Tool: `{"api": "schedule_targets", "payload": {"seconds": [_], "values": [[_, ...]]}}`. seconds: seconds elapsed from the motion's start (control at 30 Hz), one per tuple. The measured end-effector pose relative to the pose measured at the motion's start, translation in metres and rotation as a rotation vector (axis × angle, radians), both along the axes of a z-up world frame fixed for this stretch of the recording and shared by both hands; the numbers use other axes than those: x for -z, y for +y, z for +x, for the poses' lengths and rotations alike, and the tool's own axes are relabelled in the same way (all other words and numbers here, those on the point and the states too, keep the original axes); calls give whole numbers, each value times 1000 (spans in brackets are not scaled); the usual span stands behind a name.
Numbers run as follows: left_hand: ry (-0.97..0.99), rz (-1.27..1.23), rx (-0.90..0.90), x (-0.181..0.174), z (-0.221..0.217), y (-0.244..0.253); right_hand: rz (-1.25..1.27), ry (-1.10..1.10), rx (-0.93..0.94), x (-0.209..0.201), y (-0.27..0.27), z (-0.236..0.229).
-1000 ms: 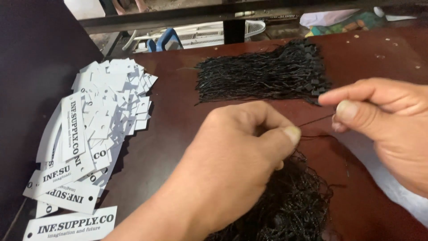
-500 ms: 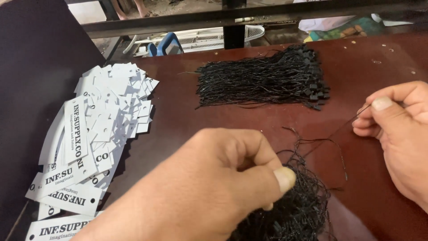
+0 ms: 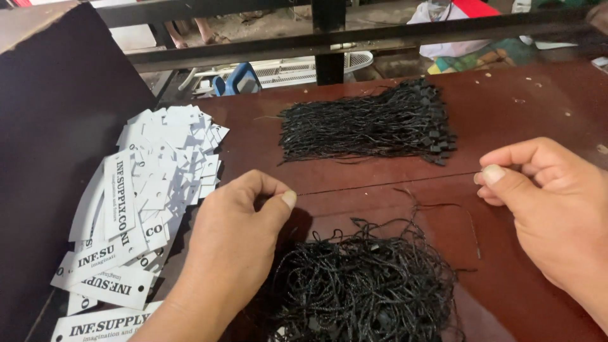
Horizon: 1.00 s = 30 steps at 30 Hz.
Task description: Untangling thin black garment cords from a pile and arranging them into a neat, organized bundle on a table.
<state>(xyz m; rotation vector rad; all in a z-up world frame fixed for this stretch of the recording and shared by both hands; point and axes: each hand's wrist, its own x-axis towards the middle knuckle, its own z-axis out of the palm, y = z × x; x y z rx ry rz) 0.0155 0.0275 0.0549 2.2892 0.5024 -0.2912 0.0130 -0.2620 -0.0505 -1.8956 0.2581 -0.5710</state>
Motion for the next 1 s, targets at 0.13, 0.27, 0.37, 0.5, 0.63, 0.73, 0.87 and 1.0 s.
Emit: {"api": "schedule_targets", "payload": {"seconds": [0.13, 0.27, 0.37, 0.5, 0.63, 0.73, 0.87, 1.0], "values": [[-29, -26, 5, 20, 1, 6, -21, 5, 4, -2, 3, -2], [-86, -36, 10, 36, -1, 10, -53, 20, 0, 1, 1, -2], [-188, -1, 53, 52, 2, 15, -129, 42, 28, -8, 7, -6], [-193, -28, 33, 54, 6, 14, -189, 123, 90, -18, 11, -6], [-93, -62, -2, 34, 8, 13, -81, 13, 30, -1, 3, 3], [-103, 30, 59, 17, 14, 13, -95, -40, 1, 3, -8, 20], [-121, 67, 121, 2, 34, 8, -171, -88, -20, -3, -9, 39], [-252, -37, 120, 5, 78, 4, -329, -104, 51, -35, 5, 78]]}}
